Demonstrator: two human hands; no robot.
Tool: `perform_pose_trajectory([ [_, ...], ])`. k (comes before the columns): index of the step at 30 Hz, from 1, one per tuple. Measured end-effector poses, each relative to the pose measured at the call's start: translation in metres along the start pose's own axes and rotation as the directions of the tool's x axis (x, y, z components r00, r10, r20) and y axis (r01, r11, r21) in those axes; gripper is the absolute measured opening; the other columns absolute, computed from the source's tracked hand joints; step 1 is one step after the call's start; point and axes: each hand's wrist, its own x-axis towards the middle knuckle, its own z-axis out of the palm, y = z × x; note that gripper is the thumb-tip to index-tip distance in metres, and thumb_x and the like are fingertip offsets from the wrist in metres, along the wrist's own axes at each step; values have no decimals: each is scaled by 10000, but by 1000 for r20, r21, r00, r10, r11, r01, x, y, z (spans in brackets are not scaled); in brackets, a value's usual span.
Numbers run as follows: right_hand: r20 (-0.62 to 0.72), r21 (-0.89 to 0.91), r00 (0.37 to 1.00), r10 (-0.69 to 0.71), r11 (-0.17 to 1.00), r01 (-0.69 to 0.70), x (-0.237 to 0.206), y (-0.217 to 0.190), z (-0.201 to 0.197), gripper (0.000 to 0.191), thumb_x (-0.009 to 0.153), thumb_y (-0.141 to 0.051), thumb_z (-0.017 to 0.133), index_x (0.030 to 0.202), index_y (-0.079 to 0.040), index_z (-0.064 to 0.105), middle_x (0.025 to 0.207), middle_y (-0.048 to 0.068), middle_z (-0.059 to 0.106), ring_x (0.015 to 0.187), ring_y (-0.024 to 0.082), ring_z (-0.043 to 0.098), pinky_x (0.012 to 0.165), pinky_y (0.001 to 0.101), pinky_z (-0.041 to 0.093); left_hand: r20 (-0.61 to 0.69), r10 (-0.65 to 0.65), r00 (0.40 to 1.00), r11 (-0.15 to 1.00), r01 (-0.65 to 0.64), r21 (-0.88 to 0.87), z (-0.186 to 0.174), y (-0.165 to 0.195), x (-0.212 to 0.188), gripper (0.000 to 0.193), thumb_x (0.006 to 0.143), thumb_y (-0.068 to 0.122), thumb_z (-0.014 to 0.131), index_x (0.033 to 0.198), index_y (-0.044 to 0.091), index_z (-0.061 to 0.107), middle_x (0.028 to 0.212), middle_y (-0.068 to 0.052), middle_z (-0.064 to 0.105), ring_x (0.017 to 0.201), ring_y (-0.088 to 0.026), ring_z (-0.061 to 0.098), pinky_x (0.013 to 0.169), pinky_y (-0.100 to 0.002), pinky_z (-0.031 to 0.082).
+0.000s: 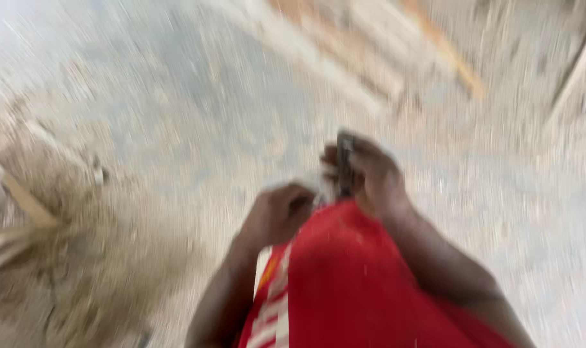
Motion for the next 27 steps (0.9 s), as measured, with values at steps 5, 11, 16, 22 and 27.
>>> perform_pose_trajectory([
  [5, 108, -255, 994, 1, 967, 27, 118, -16, 67, 583, 885, 96, 574, 1436, -56, 457, 1117, 128, 666, 957, 291, 710, 843, 479, 601, -301, -334, 894, 861, 159, -482, -81, -70, 37, 268, 946, 82, 671, 1186, -12, 596, 872, -119, 734, 711, -124, 674, 596, -272, 571],
  [11, 259, -151, 960, 108, 986, -70, 303, 19, 146, 313, 1002, -213, 628, 1275, -61, 608, 920, 99, 716, 828, 272, 717, 766, 448, 602, -438, -356, 826, 799, 25, -601, -209, -169, 103, 341, 969, 38, 614, 1298, -51, 627, 1035, -129, 746, 837, -149, 739, 693, -293, 629],
  [16, 490, 61, 866, 102, 987, -151, 427, 39, 265, 367, 1152, -422, 506, 1110, -78, 627, 856, 78, 663, 737, 224, 616, 706, 382, 507, -347, -476, 808, 755, 173, -632, -347, -244, 166, 239, 1025, 69, 572, 1213, -67, 633, 939, -157, 749, 828, -180, 765, 746, -279, 633],
  [22, 512, 172, 854, 96, 962, -211, 519, 32, 388, 681, 1084, -604, 320, 1203, -23, 655, 884, 74, 670, 680, 152, 531, 592, 311, 436, -379, -387, 840, 761, 59, -646, -497, -306, 239, 369, 961, 43, 587, 1320, -27, 541, 959, -113, 716, 833, -160, 749, 702, -284, 617],
  [27, 563, 228, 820, 103, 934, -274, 640, 21, 456, 830, 1078, -694, 316, 1358, 22, 628, 1022, 134, 710, 810, 215, 636, 686, 367, 501, -393, -298, 870, 758, -35, -652, -603, -339, 324, 303, 993, 10, 625, 1284, -77, 618, 989, -139, 732, 861, -162, 720, 724, -292, 612],
])
